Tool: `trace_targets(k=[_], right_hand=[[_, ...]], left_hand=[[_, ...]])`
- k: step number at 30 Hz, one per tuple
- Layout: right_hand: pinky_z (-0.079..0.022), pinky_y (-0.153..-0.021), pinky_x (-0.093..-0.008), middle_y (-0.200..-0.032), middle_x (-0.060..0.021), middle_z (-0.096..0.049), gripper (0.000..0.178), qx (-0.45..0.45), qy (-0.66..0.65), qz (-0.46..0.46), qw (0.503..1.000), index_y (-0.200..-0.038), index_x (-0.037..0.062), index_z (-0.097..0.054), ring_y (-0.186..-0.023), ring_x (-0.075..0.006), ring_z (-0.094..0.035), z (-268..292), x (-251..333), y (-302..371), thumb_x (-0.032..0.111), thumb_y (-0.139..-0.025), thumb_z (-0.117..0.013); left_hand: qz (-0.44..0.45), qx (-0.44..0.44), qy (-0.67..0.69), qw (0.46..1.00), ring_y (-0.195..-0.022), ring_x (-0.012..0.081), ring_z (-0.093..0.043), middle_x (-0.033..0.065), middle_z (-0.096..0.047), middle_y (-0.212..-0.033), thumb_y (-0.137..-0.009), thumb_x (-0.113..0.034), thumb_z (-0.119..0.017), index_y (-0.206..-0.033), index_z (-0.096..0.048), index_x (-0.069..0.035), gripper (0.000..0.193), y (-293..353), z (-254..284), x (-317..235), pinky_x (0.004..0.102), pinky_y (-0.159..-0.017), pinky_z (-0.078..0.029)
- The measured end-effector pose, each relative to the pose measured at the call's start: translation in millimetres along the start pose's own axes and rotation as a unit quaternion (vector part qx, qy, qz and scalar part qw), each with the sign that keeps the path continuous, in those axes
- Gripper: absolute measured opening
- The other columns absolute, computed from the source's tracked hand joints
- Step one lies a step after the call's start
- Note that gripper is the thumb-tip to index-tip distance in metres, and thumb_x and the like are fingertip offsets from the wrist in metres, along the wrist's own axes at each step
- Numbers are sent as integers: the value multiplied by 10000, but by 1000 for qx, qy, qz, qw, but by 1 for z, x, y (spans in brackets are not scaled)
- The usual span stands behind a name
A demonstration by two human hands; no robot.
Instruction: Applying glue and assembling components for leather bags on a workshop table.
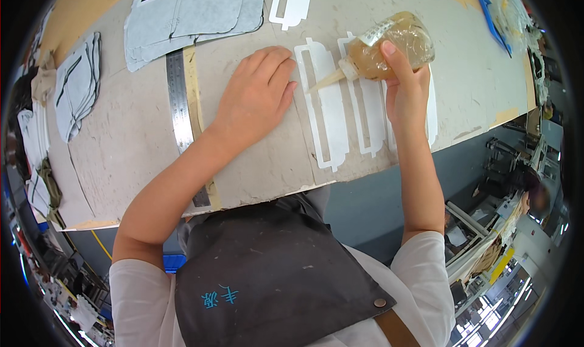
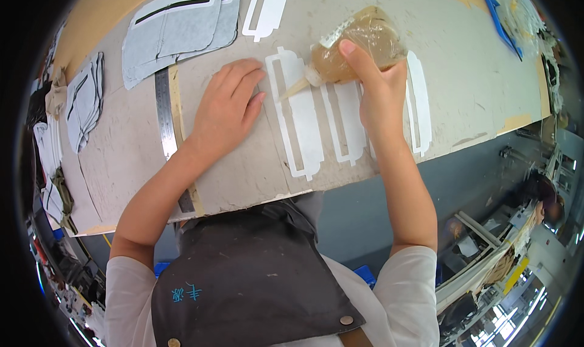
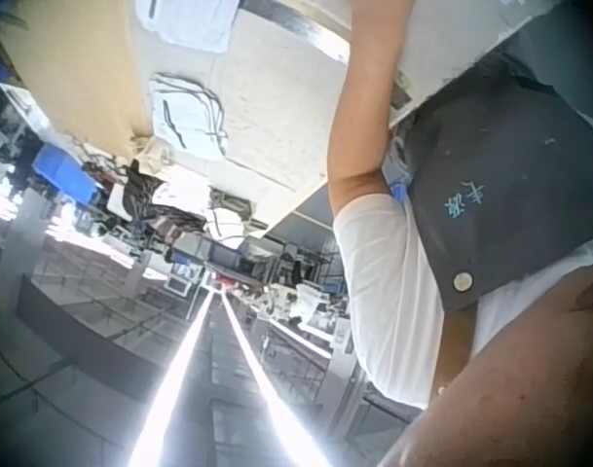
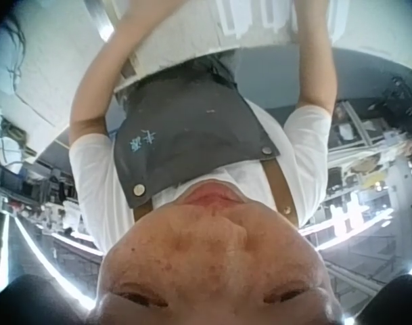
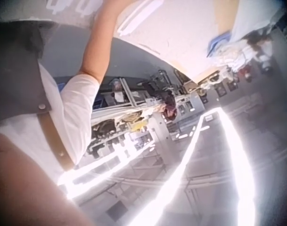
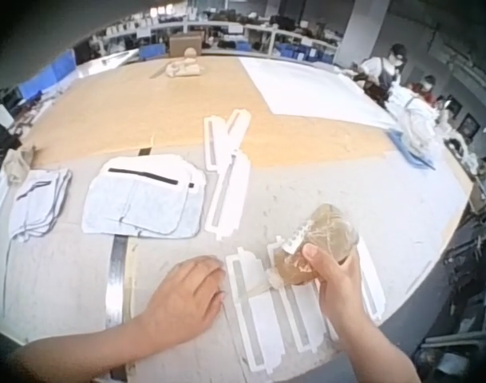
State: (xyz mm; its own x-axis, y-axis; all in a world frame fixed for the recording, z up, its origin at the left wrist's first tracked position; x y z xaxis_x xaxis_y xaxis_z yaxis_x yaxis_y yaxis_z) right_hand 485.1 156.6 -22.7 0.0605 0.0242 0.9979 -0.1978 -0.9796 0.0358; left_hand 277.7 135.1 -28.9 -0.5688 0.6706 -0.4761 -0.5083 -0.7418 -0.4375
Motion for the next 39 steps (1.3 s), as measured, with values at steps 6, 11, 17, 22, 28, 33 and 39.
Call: trace_targets(k=[6,11,17,22,28,33,39], right_hand=[[-446,-828,-285,-949,-55,-641,359,-43,8,-27,999,-1030,-4,-629,-890,-130,-578,9,0,35,232,-787,-748],[-441,-819,-282,-945,-60,-640,350,-34,18,-40,998,-1035,-1,-624,-893,-131,-575,17,-3,59,216,-786,-739],[-453,-778,-276,-941,-60,-636,378,-35,25,-47,998,-1057,-3,-612,-865,-136,-582,25,-4,77,221,-782,-742],[-467,-794,-290,-953,-66,-637,408,-68,34,-36,996,-1088,-8,-603,-872,-147,-594,41,2,82,227,-783,-739],[-447,-891,-302,-1089,-83,-609,531,-50,-12,-66,996,-1209,-15,-540,-1011,-162,-574,33,-6,86,252,-799,-747],[-463,-923,-316,-1107,-60,-602,433,-98,-177,-9,979,-1212,3,-536,-1045,-145,-577,37,6,43,203,-869,-707],[-499,-790,-304,-973,-37,-629,343,-73,-91,100,988,-1079,35,-605,-889,-117,-600,33,17,-15,230,-838,-752]], left_hand=[[-6,-3,-8,1000,-1071,329,-554,147,-571,-1167,-787,-36,-681,-1092,-582,22,325,0,0,1,400,-903,-458],[-15,-5,-15,1000,-1066,324,-556,143,-574,-1165,-785,-40,-689,-1095,-583,21,333,0,0,2,398,-900,-458],[-25,-6,-42,999,-1082,292,-552,120,-579,-1146,-791,-85,-704,-1051,-601,20,298,-1,0,1,388,-901,-466],[-22,-2,-49,999,-1082,292,-553,108,-576,-1136,-814,-91,-690,-1064,-622,-19,269,-1,0,1,395,-895,-468],[-29,1,-59,998,-1082,292,-553,102,-573,-1126,-816,-89,-687,-1043,-637,-36,239,-2,-1,-1,399,-883,-469],[-21,7,-60,998,-1095,291,-552,104,-572,-1132,-811,-86,-689,-1041,-636,-35,242,0,0,0,401,-888,-471],[-18,14,-53,998,-1110,293,-548,110,-573,-1146,-814,-90,-681,-1047,-630,-33,246,-1,-2,-2,406,-902,-471]])
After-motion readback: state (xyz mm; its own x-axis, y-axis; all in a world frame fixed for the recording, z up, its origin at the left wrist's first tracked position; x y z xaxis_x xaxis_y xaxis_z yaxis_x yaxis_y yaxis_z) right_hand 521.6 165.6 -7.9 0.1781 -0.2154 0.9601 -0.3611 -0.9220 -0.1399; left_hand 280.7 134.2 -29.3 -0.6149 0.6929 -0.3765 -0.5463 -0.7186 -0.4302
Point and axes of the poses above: each hand's wrist, its own y-axis away from the middle knuckle, its own z-axis out of the back of the hand, x = y × z, the point moved 8 cm from there along -y, towards the middle knuckle
